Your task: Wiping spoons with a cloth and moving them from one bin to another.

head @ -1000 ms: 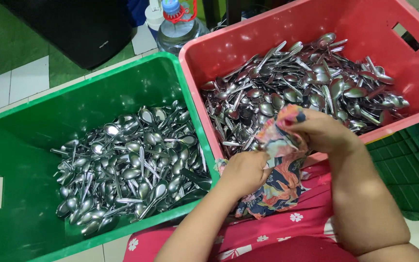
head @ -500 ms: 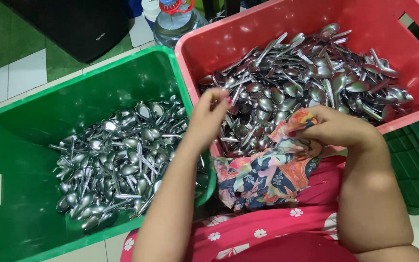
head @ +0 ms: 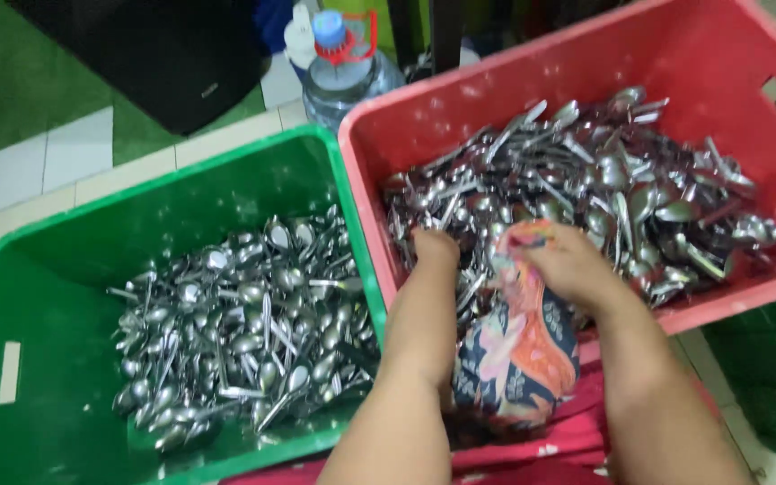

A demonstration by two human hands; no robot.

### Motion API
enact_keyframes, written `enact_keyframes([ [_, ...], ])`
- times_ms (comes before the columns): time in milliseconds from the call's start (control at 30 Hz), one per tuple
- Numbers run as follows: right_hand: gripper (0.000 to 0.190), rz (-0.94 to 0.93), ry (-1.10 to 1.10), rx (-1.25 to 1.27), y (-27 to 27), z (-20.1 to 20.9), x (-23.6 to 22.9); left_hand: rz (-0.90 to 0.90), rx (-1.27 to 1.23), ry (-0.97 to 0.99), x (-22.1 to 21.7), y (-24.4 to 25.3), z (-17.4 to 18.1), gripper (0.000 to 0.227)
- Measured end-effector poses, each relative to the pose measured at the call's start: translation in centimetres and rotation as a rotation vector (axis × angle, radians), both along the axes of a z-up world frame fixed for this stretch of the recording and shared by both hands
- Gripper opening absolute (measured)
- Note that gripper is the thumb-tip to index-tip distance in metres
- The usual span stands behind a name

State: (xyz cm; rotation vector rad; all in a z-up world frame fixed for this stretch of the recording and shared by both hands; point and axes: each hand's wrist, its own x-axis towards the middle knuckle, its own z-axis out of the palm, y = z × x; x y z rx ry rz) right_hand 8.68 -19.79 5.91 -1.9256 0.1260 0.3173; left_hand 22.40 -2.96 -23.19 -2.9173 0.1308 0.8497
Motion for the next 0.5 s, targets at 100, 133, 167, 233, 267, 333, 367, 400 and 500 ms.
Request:
enact_keyframes([
  [100,0.016,0.034,0.004,-0.035,-0.3,-2.0,0.3,-0.090,0.112,0.104,-1.5,-0.1,5.5,0.052],
  [133,0.016,0.028,0.003,-0.037,-0.5,-2.2,0.4,-0.096,0.111,0.103,-2.0,0.1,6.2,0.052],
  [167,0.014,0.062,-0.004,-0.051,-0.7,-2.3,0.5,-0.090,0.122,0.092,-2.4,0.3,6.9,0.052],
  [233,0.012,0.093,-0.010,-0.065,-0.9,-2.1,0.6,-0.087,0.131,0.082,-2.5,0.4,7.0,0.051],
  [267,0.012,0.104,-0.032,-0.080,-0.9,-1.8,0.6,-0.051,0.194,0.094,-2.2,0.2,6.4,0.048],
  [333,0.012,0.118,-0.042,-0.097,-1.0,-1.8,0.3,-0.015,0.253,0.119,-2.8,-0.5,5.2,0.046],
  [367,0.012,0.132,-0.065,-0.102,-1.1,-1.9,0.4,-0.079,0.253,0.122,-3.0,-0.8,4.9,0.047],
  [400,0.012,0.146,-0.089,-0.106,-1.1,-2.0,0.5,-0.142,0.253,0.124,-3.3,-1.0,4.7,0.047],
  [500,0.012,0.136,-0.084,-0.089,-1.1,-1.8,0.3,-0.116,0.287,0.193,-3.6,-1.0,5.7,0.046],
])
